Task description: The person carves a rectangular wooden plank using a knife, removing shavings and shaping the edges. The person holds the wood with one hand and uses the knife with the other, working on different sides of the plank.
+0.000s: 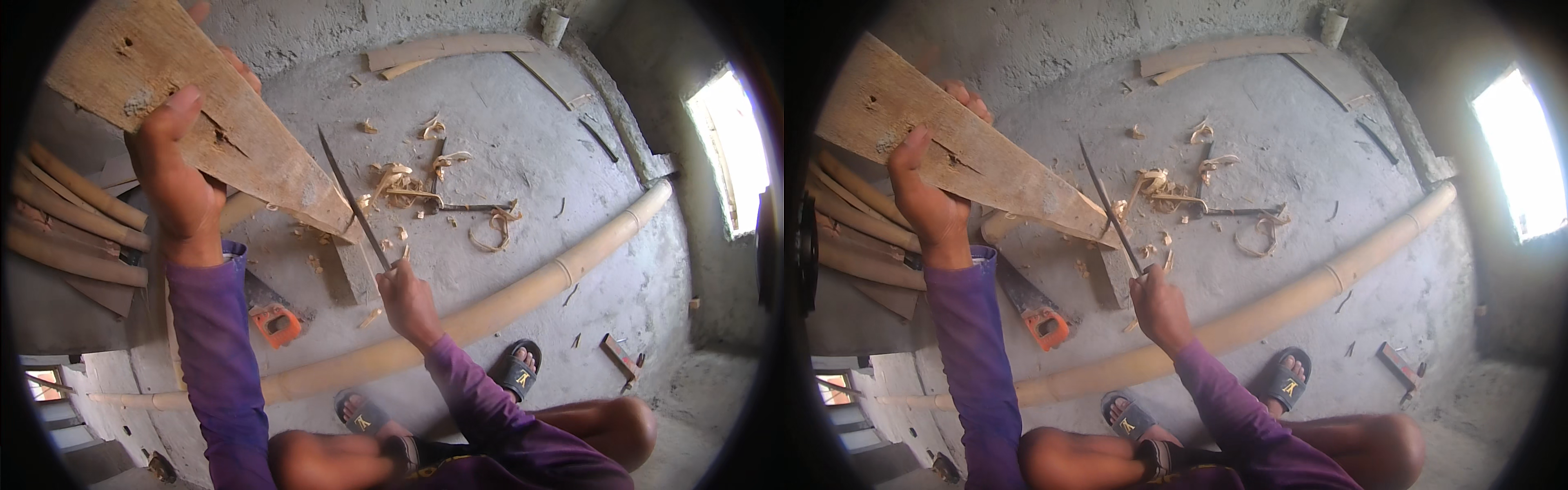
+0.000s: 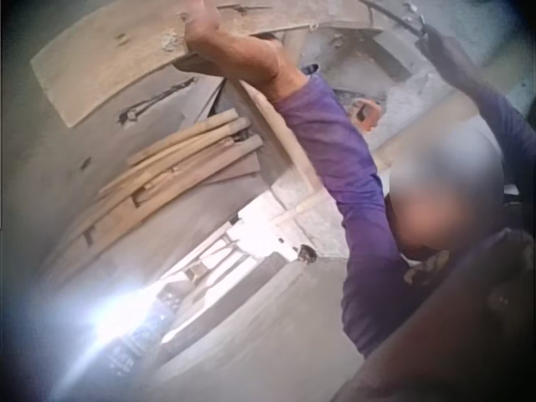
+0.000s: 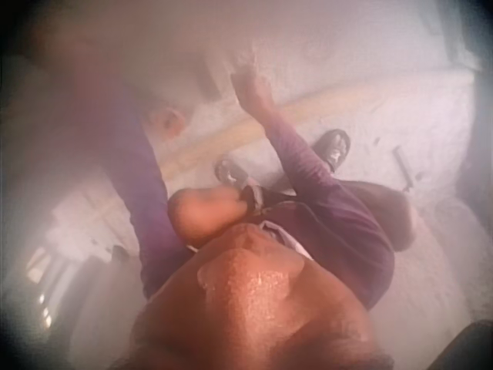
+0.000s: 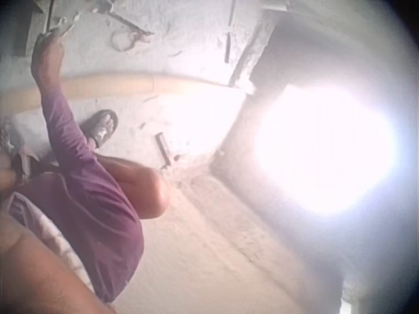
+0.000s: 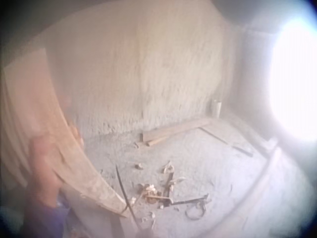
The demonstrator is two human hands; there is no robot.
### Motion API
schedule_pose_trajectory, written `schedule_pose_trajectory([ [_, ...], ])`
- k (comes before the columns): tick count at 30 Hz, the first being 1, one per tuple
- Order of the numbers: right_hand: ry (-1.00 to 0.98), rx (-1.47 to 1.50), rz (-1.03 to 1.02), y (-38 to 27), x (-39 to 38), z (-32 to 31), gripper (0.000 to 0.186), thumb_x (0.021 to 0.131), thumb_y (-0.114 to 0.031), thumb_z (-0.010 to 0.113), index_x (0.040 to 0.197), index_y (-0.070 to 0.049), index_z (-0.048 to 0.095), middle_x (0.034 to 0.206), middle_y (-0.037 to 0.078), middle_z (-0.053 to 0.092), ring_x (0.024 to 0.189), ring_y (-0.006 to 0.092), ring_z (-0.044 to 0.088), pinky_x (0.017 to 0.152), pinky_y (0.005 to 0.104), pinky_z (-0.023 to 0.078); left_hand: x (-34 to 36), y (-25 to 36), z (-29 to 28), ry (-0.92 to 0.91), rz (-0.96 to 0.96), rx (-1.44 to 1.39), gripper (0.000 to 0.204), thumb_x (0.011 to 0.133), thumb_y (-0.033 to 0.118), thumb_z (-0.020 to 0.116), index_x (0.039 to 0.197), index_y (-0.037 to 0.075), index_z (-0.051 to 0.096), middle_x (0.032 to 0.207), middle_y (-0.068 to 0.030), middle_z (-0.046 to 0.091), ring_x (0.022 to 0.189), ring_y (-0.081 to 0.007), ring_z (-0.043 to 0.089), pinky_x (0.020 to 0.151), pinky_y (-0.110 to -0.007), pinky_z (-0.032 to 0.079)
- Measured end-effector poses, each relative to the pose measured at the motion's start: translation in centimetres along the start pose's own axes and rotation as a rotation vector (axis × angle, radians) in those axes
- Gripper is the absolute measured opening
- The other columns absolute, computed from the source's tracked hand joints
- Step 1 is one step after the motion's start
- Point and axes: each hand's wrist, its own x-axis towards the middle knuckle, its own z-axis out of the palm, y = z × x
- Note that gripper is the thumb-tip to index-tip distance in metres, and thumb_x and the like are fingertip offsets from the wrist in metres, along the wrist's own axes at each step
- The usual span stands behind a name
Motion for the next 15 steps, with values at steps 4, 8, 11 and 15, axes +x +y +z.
schedule_pose_trajectory([
  [4,0.144,0.213,-0.146,0.8,-0.9,-0.2,0.024,0.097,-0.016,0.064,0.105,-0.002,0.047,0.075,0.023,0.067,0.071,0.0474,0.065,0.059,0.0536,0.049,-0.1,0.1,0.3,0.038,0.010,-0.010,0.068,0.083,0.033,0.055,0.139,-0.005,0.044,0.110,-0.0166,0.058,0.100,-0.0278,0.058,0.091,-0.043,0.048],
  [8,0.132,0.166,-0.078,0.4,-0.5,-0.1,0.028,0.099,-0.021,0.061,0.112,0.001,0.050,0.076,0.023,0.067,0.068,0.0438,0.068,0.058,0.0487,0.051,0.0,0.4,0.4,-0.066,-0.010,0.016,0.068,0.083,0.033,0.055,0.139,-0.005,0.044,0.110,-0.0165,0.057,0.100,-0.0277,0.057,0.091,-0.042,0.048],
  [11,-0.021,0.047,-0.031,0.2,1.2,-0.4,0.027,0.098,-0.018,0.062,0.114,0.001,0.050,0.076,0.022,0.067,0.066,0.0419,0.068,0.058,0.0478,0.050,0.0,0.2,0.4,-0.087,0.021,0.013,0.073,0.083,0.033,0.056,0.144,-0.004,0.041,0.108,-0.0158,0.057,0.099,-0.0272,0.057,0.090,-0.041,0.047],
  [15,0.000,0.114,0.027,0.8,0.7,-1.2,0.028,0.097,-0.017,0.063,0.115,-0.001,0.049,0.078,0.023,0.067,0.071,0.0480,0.065,0.061,0.0527,0.050,0.1,0.0,0.1,-0.028,-0.003,-0.025,0.075,0.082,0.032,0.055,0.147,-0.004,0.039,0.107,-0.0158,0.058,0.100,-0.0269,0.057,0.090,-0.041,0.048],
])
